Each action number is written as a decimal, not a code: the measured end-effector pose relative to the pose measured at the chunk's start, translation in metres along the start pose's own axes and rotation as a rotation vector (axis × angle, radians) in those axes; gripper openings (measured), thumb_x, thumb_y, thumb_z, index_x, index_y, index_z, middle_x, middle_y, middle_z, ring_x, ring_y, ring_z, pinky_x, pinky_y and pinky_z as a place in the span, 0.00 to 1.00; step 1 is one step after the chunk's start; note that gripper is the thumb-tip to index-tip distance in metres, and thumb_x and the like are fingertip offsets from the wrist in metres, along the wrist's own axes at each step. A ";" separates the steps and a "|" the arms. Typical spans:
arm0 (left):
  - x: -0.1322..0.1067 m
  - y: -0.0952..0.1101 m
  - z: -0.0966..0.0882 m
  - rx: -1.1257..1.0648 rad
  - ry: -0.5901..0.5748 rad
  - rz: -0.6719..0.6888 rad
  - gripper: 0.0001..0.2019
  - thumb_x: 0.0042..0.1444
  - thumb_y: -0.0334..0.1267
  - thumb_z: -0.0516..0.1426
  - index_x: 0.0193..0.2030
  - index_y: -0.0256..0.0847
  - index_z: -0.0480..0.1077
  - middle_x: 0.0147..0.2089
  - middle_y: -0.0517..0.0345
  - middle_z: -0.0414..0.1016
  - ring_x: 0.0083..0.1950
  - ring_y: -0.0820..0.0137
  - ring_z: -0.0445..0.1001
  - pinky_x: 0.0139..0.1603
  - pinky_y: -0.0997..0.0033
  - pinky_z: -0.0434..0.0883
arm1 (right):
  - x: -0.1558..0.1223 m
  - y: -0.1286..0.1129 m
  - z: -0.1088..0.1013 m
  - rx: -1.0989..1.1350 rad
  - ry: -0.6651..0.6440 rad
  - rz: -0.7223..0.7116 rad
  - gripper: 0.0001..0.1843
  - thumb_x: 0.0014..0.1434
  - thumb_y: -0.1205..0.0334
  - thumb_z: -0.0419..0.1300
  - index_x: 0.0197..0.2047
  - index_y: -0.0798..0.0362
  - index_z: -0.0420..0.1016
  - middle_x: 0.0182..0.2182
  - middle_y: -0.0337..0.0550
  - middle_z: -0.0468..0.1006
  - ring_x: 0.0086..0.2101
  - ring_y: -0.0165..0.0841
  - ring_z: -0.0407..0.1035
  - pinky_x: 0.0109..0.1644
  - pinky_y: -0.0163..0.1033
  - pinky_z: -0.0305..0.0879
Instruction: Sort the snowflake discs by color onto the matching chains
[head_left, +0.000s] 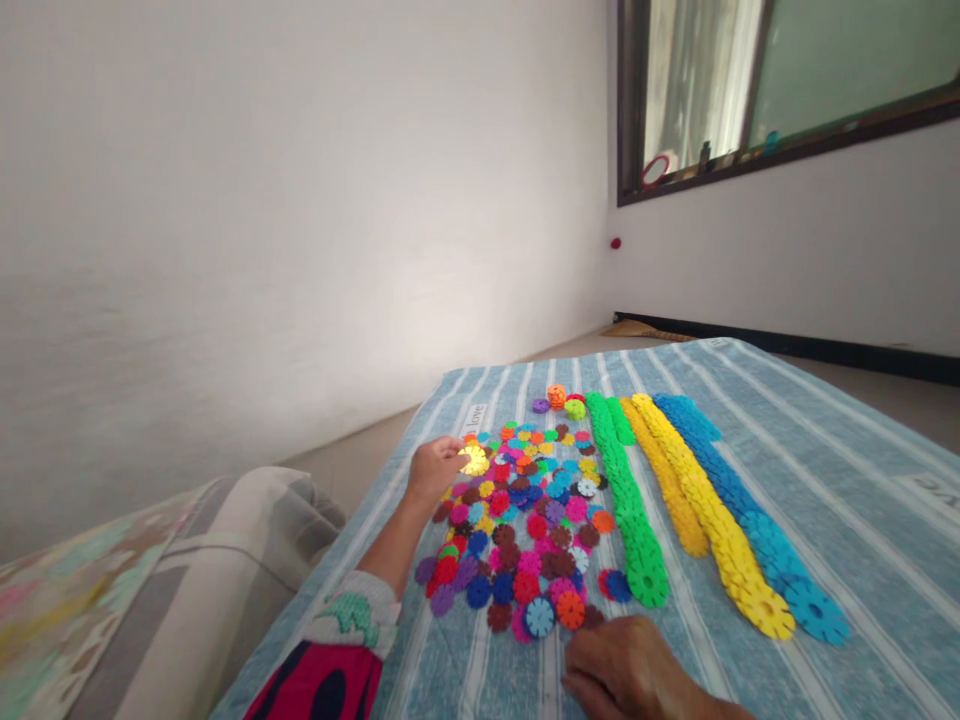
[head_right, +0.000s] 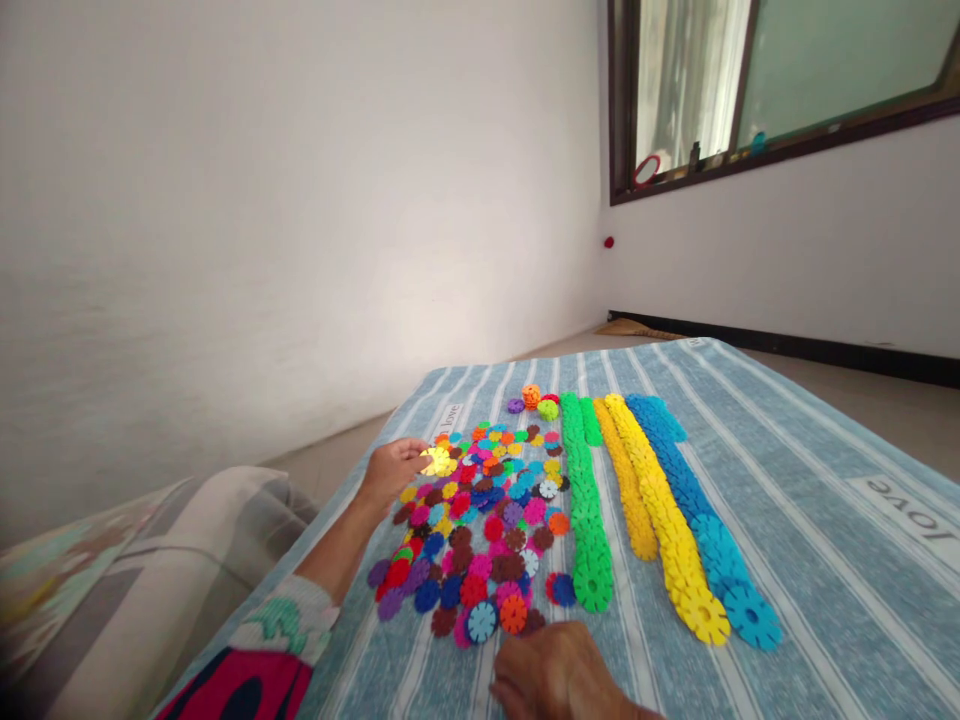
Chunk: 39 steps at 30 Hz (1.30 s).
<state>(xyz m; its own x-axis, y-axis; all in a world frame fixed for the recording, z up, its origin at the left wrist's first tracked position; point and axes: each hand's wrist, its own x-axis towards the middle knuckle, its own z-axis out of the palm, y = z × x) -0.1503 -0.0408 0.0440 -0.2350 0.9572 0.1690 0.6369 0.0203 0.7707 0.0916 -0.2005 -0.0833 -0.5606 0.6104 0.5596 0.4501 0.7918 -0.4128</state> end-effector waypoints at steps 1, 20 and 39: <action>-0.007 0.006 0.001 -0.060 -0.021 -0.005 0.13 0.40 0.40 0.61 0.33 0.35 0.74 0.26 0.57 0.76 0.29 0.70 0.72 0.27 0.75 0.66 | 0.003 -0.004 -0.010 0.075 -0.006 0.033 0.12 0.60 0.62 0.51 0.25 0.52 0.67 0.19 0.34 0.70 0.20 0.24 0.60 0.24 0.32 0.47; -0.134 0.074 0.060 -0.333 -0.536 0.173 0.14 0.41 0.47 0.61 0.34 0.42 0.78 0.31 0.55 0.80 0.34 0.65 0.76 0.36 0.70 0.73 | 0.044 -0.001 -0.107 0.662 0.059 0.739 0.09 0.59 0.60 0.57 0.31 0.56 0.70 0.17 0.30 0.66 0.16 0.22 0.58 0.20 0.27 0.53; -0.142 0.064 0.073 -0.137 -0.558 0.352 0.08 0.45 0.43 0.58 0.27 0.45 0.78 0.30 0.57 0.79 0.31 0.68 0.74 0.35 0.73 0.69 | -0.015 0.024 -0.203 -0.514 -0.528 0.723 0.08 0.47 0.72 0.58 0.27 0.54 0.79 0.22 0.41 0.75 0.25 0.30 0.67 0.25 0.34 0.43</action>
<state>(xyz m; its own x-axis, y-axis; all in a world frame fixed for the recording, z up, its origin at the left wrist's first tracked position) -0.0227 -0.1544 0.0244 0.4079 0.9064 0.1098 0.4988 -0.3220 0.8047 0.2514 -0.1947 0.0442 -0.2159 0.9666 -0.1382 0.9741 0.2034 -0.0985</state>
